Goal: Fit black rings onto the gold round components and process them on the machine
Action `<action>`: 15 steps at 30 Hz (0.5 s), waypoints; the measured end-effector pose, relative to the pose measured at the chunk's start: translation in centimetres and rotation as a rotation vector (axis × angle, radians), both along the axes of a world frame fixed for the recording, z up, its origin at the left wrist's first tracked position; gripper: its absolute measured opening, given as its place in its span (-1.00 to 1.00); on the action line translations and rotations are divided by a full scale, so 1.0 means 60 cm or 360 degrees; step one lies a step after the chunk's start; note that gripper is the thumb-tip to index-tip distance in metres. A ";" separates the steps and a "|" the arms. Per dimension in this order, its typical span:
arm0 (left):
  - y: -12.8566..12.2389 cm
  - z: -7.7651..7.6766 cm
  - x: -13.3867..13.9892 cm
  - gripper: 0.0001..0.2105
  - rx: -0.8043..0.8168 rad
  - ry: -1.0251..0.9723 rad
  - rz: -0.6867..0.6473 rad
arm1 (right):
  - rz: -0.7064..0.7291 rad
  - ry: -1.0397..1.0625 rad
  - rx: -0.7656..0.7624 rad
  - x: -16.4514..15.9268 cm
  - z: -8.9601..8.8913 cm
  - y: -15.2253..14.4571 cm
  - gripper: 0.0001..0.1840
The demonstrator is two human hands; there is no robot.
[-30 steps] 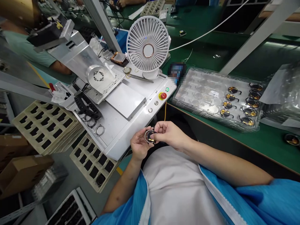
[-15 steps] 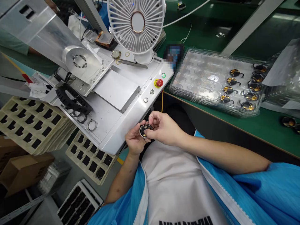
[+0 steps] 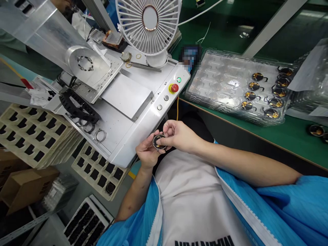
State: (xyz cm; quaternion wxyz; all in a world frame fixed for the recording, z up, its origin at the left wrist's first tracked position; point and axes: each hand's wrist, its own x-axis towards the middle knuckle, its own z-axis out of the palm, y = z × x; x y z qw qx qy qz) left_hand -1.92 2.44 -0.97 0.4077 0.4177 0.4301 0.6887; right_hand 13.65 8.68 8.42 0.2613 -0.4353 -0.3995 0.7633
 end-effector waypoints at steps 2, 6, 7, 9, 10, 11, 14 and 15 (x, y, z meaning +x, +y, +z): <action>-0.001 0.001 0.003 -0.44 0.0013 -0.0002 0.0007 | 0.0138 -0.0073 -0.0064 0.006 -0.006 0.004 -0.47; -0.003 0.005 0.008 -0.48 0.0025 0.0045 -0.0015 | 0.0165 -0.0010 -0.0076 0.009 -0.019 0.001 -0.38; -0.003 0.007 0.008 -0.48 0.0028 0.0063 -0.0023 | 0.0128 0.0033 -0.0085 0.008 -0.021 -0.001 -0.34; -0.004 0.011 0.007 -0.48 0.0060 0.0102 -0.0029 | 0.0086 0.0117 -0.0105 0.004 -0.023 -0.006 -0.30; -0.004 0.013 0.006 -0.48 0.0080 0.0121 -0.0019 | 0.0082 0.0153 -0.0107 0.001 -0.023 -0.008 -0.28; -0.005 0.014 0.006 -0.48 0.0093 0.0138 0.0002 | 0.0086 0.0182 -0.0105 -0.002 -0.023 -0.009 -0.28; -0.004 0.019 0.005 -0.51 0.0053 0.0155 0.0129 | 0.0133 0.0173 -0.0066 -0.012 -0.017 0.000 -0.28; -0.003 0.021 0.005 -0.52 0.0021 0.0149 0.0191 | 0.0178 0.0128 -0.0037 -0.016 -0.015 0.009 -0.30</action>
